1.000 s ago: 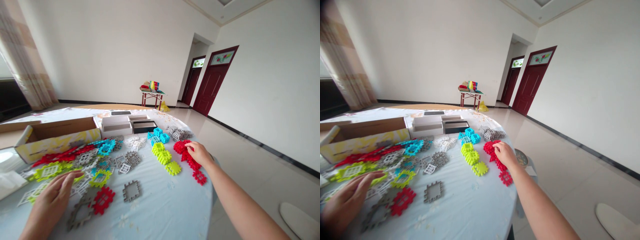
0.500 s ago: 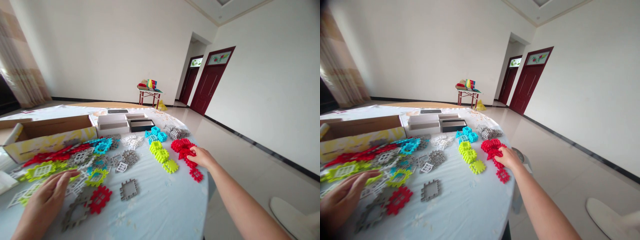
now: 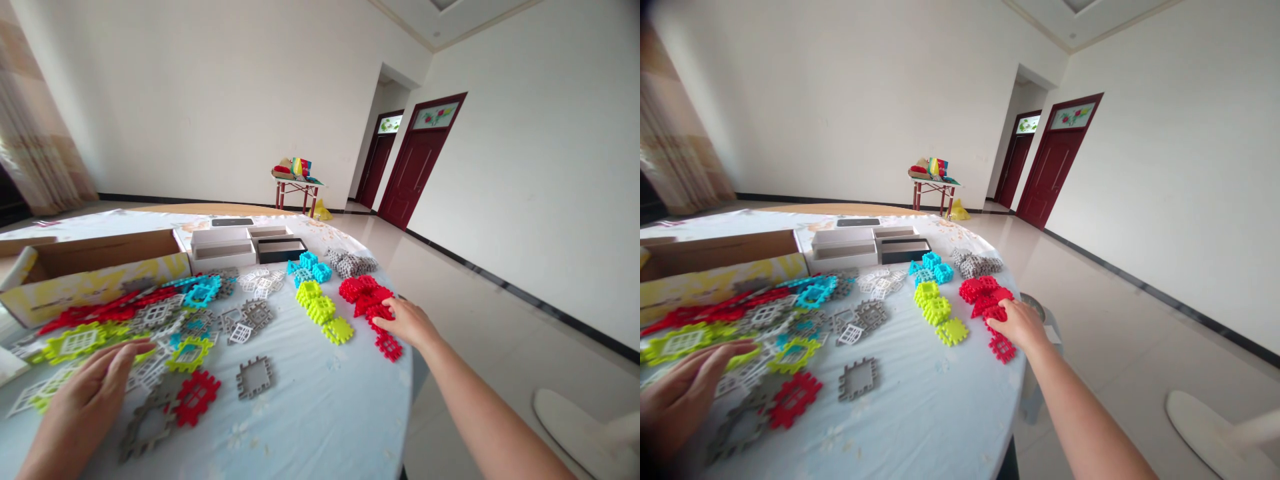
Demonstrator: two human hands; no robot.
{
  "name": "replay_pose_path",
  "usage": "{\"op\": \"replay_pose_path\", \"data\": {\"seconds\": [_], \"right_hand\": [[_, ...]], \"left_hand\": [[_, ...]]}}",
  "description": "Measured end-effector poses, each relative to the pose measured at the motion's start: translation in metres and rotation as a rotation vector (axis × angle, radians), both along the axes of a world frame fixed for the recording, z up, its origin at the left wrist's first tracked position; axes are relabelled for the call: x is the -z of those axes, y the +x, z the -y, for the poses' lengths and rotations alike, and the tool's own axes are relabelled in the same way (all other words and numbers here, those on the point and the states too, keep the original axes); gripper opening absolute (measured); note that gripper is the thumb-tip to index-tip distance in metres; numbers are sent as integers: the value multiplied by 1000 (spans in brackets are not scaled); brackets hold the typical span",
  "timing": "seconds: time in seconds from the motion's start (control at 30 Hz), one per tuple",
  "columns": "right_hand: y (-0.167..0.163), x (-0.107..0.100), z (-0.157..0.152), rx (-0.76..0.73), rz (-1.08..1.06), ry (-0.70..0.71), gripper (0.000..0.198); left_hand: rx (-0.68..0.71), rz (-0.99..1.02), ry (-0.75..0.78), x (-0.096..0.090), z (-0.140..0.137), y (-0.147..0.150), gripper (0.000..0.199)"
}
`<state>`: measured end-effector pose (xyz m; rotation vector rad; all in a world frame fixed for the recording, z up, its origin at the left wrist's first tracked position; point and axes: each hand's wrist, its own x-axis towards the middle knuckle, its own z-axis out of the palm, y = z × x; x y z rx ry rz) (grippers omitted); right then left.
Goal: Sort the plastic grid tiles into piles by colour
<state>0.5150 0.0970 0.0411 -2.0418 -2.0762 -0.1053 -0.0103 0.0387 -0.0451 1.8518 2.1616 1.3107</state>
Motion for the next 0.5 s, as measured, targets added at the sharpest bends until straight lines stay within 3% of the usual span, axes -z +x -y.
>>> {"op": "replay_pose_path", "data": {"seconds": [0.17, 0.3, 0.4, 0.5], "right_hand": [[-11, -3, 3, -88, -51, 192, 44], [-52, -8, 5, -309, -200, 299, 37], [-101, -5, 13, -511, -306, 238, 29], [-149, 4, 22, -733, -353, 72, 30]], "left_hand": [[-32, 122, -71, -20, 9, 16, 42], [-1, 157, -55, -34, 15, 30, 42], [6, 151, -35, -35, 16, 33, 42], [3, 143, -14, -34, 17, 32, 41]]}}
